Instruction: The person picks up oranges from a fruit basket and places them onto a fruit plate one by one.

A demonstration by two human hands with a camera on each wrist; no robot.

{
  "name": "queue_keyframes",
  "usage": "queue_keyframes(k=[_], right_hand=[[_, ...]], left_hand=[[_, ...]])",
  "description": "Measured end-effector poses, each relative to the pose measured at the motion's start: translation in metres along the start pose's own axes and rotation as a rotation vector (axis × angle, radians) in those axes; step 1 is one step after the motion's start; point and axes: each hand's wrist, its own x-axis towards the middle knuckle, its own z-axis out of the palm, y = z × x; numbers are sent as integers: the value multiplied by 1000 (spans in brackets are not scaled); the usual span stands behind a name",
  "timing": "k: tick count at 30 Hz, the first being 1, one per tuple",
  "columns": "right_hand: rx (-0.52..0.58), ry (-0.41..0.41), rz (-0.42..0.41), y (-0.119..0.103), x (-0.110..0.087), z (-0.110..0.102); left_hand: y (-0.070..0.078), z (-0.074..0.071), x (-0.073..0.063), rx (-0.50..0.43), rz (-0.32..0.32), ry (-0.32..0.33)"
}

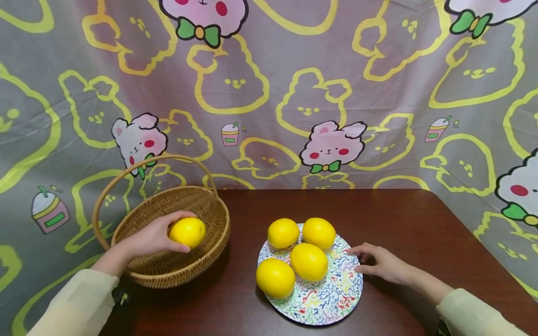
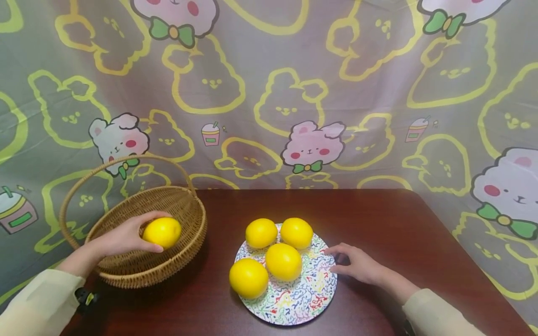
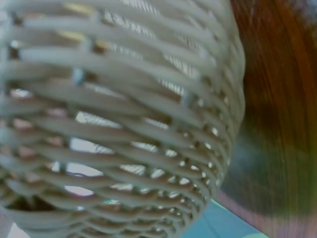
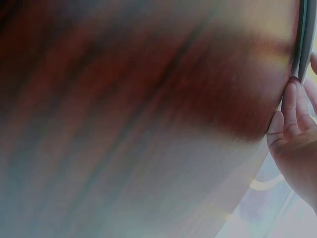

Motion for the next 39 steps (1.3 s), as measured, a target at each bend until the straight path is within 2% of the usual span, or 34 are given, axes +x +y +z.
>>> queue_keyframes(k=[5,10,21,31,39], right_hand=[[4,-5,0,0,1,0],[2,-4,4,1,0,0],[13,-5,15,2,1,0],[2,2,4,2,1,0],[6,-4,-9,3,1,-1]], left_hand=[[10,1,-5,-4,9,46],[22,3,-4,-62,13,70],[59,9,6,-152,91,50],[81,18,13,-132,143,53],[91,24,19,-140,137,70]])
